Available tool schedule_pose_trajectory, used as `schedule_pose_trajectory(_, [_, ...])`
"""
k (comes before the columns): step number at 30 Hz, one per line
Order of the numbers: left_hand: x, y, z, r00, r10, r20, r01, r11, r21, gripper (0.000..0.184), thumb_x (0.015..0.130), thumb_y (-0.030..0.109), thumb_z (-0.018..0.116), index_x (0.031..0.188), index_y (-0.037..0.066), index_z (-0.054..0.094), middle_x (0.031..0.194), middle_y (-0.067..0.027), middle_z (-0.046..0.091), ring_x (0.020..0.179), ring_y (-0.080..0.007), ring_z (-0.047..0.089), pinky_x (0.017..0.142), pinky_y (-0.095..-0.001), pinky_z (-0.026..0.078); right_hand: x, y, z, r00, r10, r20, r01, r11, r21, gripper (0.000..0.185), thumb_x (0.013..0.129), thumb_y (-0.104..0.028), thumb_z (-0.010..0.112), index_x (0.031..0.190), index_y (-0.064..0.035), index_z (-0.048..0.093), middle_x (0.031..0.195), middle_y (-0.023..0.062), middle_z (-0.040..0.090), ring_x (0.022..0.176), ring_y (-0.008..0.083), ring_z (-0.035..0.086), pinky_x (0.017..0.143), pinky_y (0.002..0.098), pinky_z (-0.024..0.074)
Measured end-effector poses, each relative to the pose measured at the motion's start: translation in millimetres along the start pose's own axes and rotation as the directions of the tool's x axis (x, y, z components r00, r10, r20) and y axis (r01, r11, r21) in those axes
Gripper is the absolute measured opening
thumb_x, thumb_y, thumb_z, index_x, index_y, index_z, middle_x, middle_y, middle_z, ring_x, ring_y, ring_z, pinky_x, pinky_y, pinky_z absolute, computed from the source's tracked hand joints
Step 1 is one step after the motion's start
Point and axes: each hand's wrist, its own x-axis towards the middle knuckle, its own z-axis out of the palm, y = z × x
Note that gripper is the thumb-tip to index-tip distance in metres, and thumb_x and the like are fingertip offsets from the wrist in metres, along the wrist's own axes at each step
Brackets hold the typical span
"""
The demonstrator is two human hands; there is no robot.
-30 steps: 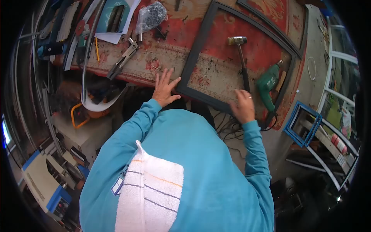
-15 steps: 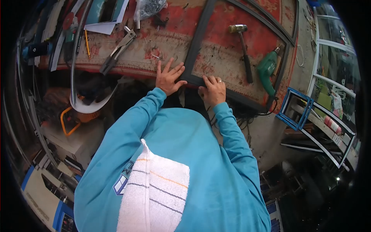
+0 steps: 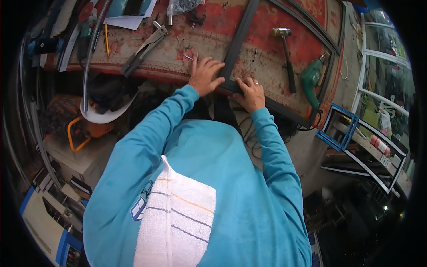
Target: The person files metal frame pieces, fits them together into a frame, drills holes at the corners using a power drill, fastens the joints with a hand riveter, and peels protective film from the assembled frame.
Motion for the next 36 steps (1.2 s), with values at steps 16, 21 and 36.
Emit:
schedule_pose_trajectory(16, [103,28,-19,0.673,-0.455,0.583,0.353,0.890,0.288,0.057,0.075,0.036,0.085,0.117,0.004,0.062,0.117,-0.0187,0.069,0.114,-0.0366,0.064,0.096,-0.0468,0.050,5,1,2,1.000,0.013,-0.008,-0.012,0.997,0.071,0.059,0.073,-0.026,0.082,0.128,-0.0154,0.064,0.112,0.0058,0.059,0.109,0.0294,0.056,0.088,0.0422,0.0456])
schedule_pose_trajectory(21, [110,24,-15,0.673,-0.437,0.596,0.314,0.899,0.305,0.059,0.074,0.036,0.086,0.117,0.004,0.062,0.117,-0.0188,0.069,0.113,-0.0371,0.064,0.096,-0.0469,0.050,7,-1,1,0.999,0.035,0.016,-0.036,0.994,0.101,0.063,0.073,-0.023,0.082,0.132,-0.0163,0.062,0.117,0.0065,0.059,0.111,0.0304,0.056,0.090,0.0431,0.0459])
schedule_pose_trajectory(36, [67,31,-22,0.946,-0.213,0.246,0.139,0.948,0.287,0.072,0.076,0.039,0.083,0.136,0.011,0.056,0.149,-0.0132,0.047,0.136,-0.0330,0.044,0.109,-0.0594,0.036,6,0,13,0.987,-0.161,-0.027,0.160,0.987,-0.019,0.059,0.081,-0.021,0.076,0.137,-0.0286,0.060,0.130,0.0017,0.055,0.120,0.0251,0.052,0.094,0.0454,0.0415])
